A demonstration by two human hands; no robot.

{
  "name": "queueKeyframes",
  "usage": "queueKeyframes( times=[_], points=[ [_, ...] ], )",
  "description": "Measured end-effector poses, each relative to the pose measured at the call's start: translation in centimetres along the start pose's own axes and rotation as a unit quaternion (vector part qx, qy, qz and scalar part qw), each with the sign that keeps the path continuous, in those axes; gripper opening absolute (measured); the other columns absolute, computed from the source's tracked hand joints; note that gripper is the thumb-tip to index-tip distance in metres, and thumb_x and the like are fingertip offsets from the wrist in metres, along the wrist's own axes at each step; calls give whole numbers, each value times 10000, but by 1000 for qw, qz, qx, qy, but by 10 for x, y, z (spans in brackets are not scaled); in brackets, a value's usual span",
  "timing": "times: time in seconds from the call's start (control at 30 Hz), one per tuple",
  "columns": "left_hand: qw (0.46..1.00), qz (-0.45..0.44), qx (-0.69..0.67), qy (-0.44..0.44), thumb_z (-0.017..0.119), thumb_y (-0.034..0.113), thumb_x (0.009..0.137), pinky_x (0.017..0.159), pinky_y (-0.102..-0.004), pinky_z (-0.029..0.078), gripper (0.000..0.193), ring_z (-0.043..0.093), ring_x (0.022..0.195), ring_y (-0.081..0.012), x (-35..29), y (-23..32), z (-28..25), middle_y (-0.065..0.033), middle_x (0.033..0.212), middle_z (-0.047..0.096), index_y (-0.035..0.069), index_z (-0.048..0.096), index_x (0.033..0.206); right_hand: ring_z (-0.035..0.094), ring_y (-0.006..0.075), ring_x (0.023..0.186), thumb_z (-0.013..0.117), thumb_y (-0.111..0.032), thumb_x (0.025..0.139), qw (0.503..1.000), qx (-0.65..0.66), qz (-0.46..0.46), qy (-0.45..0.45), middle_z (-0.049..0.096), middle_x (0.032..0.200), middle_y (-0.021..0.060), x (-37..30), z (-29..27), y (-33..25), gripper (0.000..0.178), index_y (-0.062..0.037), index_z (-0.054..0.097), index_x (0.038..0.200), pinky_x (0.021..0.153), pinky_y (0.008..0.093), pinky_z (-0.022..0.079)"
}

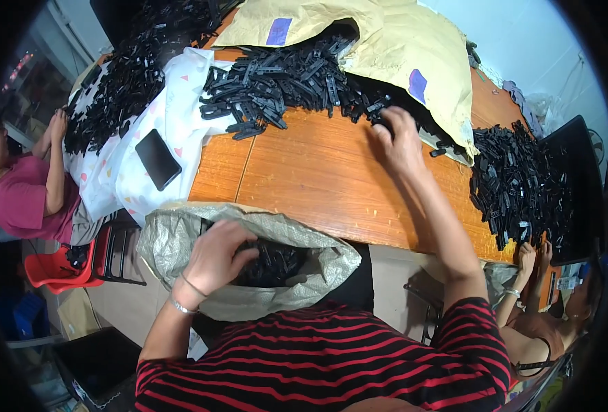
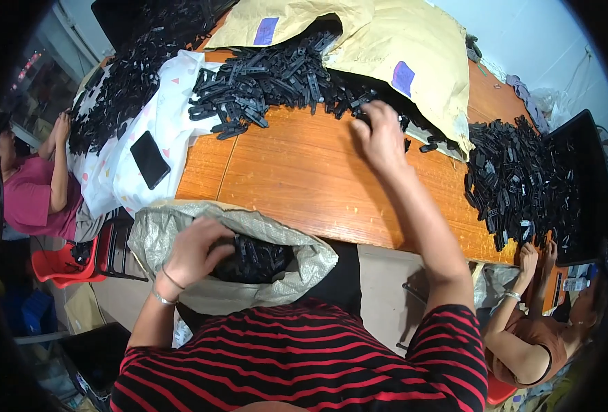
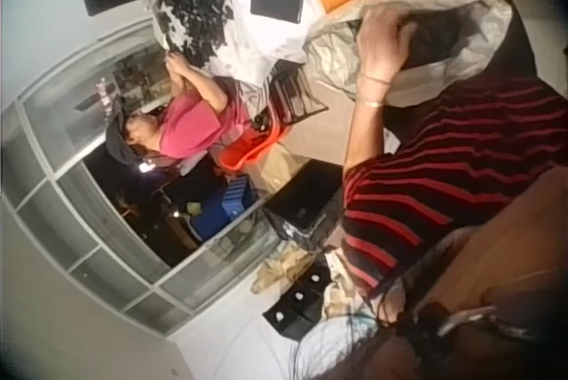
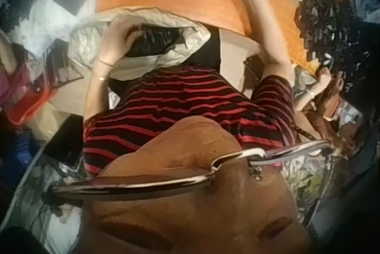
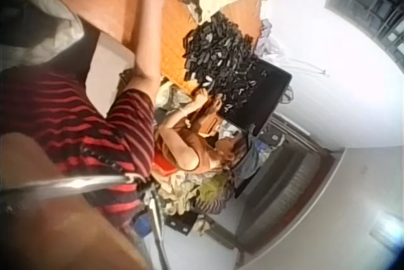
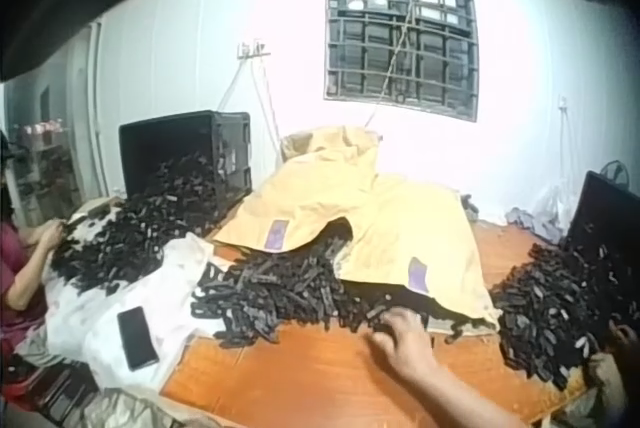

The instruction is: The recorder is shown assembling and sorting small black plastic hardware components into a large sack at a wooden workstation.

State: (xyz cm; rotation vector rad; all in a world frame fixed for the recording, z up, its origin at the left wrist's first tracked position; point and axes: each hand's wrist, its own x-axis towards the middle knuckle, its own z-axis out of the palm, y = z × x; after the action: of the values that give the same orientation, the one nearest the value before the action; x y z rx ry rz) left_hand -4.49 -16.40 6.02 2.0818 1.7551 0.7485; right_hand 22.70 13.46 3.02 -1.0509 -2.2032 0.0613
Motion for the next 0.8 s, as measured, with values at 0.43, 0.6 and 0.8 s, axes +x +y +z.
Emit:
queueKeyframes(
  times=[0.43, 0.6, 0.8],
  points=[
    [978, 181, -86, 64, 602, 43, 856, 761, -391, 503, 199, 609, 888, -356, 208, 1, 43, -175, 959, 624, 0, 619, 1050, 519, 338, 1175, 470, -392, 958, 975, -174, 52, -126, 538, 1294, 183, 186, 107, 278, 492, -57, 504, 1316, 1004, 440, 405],
    [947, 280, -20, 156, 606, 78, 833, 898, -430, 466, 310, 562, 1043, -346, 340, 3, 121, -187, 1167, 572, -21, 572, 1124, 502, 323, 1202, 460, -406, 960, 988, -144, -1, 59, 521, 1328, 163, 202, 104, 283, 506, -68, 488, 1336, 1026, 432, 387],
    [992, 25, 110, 60, 575, 319, 881, 940, -459, 434, 361, 585, 1066, -364, 414, -8, 125, -206, 1106, 638, 35, 663, 1086, 481, 303, 1234, 449, -422, 962, 957, -100, -67, 265, 499, 1367, 140, 207, 116, 236, 524, -82, 468, 1360, 1052, 422, 365]
  ],
)
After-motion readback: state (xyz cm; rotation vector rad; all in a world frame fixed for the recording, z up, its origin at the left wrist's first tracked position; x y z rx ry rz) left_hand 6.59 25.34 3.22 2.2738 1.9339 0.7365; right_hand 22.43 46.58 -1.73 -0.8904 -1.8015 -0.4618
